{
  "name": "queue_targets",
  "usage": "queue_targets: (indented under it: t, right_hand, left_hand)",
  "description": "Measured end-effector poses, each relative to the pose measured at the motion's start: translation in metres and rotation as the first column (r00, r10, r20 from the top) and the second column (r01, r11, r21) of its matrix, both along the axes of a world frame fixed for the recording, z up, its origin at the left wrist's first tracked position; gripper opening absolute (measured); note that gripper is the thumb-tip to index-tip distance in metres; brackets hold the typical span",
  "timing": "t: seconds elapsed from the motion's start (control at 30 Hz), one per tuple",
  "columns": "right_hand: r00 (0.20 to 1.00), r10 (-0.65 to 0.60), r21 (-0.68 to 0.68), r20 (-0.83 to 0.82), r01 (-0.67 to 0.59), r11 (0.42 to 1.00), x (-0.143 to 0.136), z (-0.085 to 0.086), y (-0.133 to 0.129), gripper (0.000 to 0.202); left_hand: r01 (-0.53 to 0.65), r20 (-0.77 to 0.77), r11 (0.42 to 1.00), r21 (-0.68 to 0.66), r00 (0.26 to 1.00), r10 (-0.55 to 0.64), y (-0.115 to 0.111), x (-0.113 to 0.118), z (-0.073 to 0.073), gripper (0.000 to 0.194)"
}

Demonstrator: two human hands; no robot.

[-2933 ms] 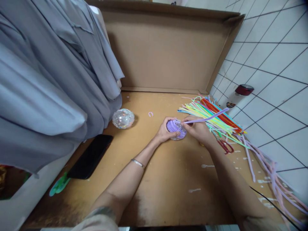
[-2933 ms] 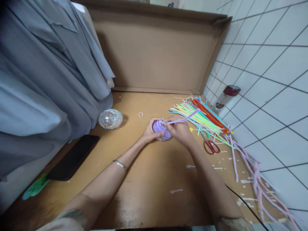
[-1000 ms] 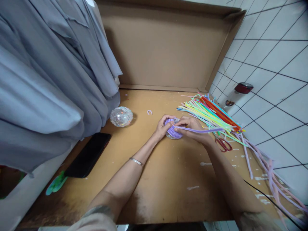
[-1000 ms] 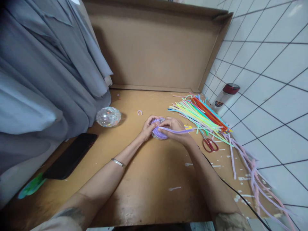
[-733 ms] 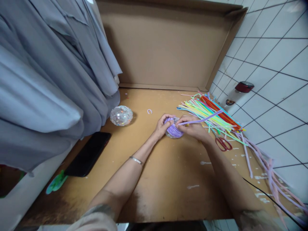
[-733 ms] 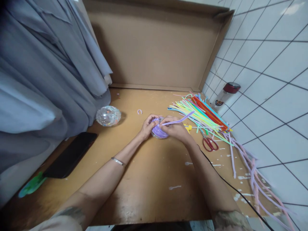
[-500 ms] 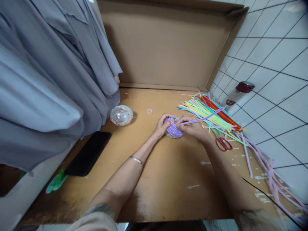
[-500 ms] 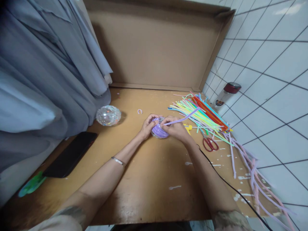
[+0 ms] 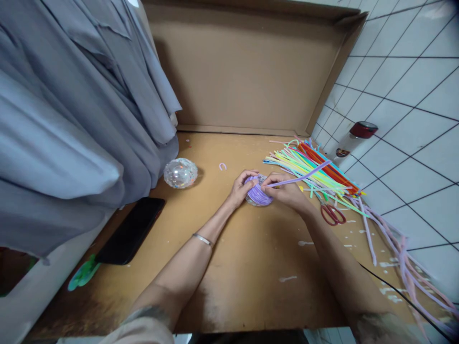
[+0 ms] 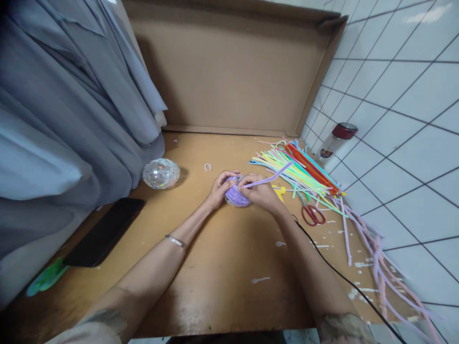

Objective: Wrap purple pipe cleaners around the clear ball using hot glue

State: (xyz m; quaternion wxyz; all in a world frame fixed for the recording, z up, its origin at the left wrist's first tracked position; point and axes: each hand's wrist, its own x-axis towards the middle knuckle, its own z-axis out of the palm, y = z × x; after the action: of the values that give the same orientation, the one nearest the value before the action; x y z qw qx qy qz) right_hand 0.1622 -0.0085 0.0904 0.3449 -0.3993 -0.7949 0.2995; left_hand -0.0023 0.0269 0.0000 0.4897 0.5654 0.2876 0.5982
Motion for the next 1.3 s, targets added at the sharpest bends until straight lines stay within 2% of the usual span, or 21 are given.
queue_targets:
  t: [0.13,0.33,0.67,0.9,1.07,1.13,1.3]
  right_hand:
    - [0.999,-0.023,0.014,-0.025,0.024,1.000,-0.001,-0.004,0.002,0.008]
    - [0.997,-0.067,0.014,-0.024,0.067,0.998,-0.004,-0.006,0.001,0.009]
    - [0.993,-0.111,0.022,-0.024,0.112,0.993,-0.006,-0.007,0.001,0.009]
    - [0.990,-0.135,0.020,-0.030,0.135,0.991,-0.006,-0.009,0.002,0.009]
    - [0.984,-0.165,-0.007,-0.064,0.165,0.986,-0.005,-0.012,0.003,0.011]
    - [0.980,-0.181,-0.003,-0.078,0.181,0.983,-0.004,-0.013,0.005,0.010]
    - [0.973,-0.221,-0.014,-0.074,0.220,0.975,-0.003,-0.015,0.007,0.009]
  left_hand:
    - [-0.054,-0.037,0.998,0.040,0.998,0.055,0.001,0.000,0.000,0.032]
    - [-0.064,-0.069,0.996,0.069,0.995,0.069,0.002,0.000,-0.001,0.032]
    - [-0.137,0.008,0.988,0.076,0.991,0.137,-0.007,0.003,0.006,0.035]
    - [-0.127,-0.024,0.986,0.104,0.991,0.130,-0.009,0.002,0.007,0.038]
    - [-0.067,-0.085,0.983,0.170,0.993,0.082,-0.013,0.001,0.009,0.040]
    - [-0.045,-0.132,0.978,0.206,0.989,0.073,-0.015,0.001,0.009,0.044]
    - [-0.044,-0.244,0.962,0.269,0.963,0.112,-0.015,0.004,0.006,0.068]
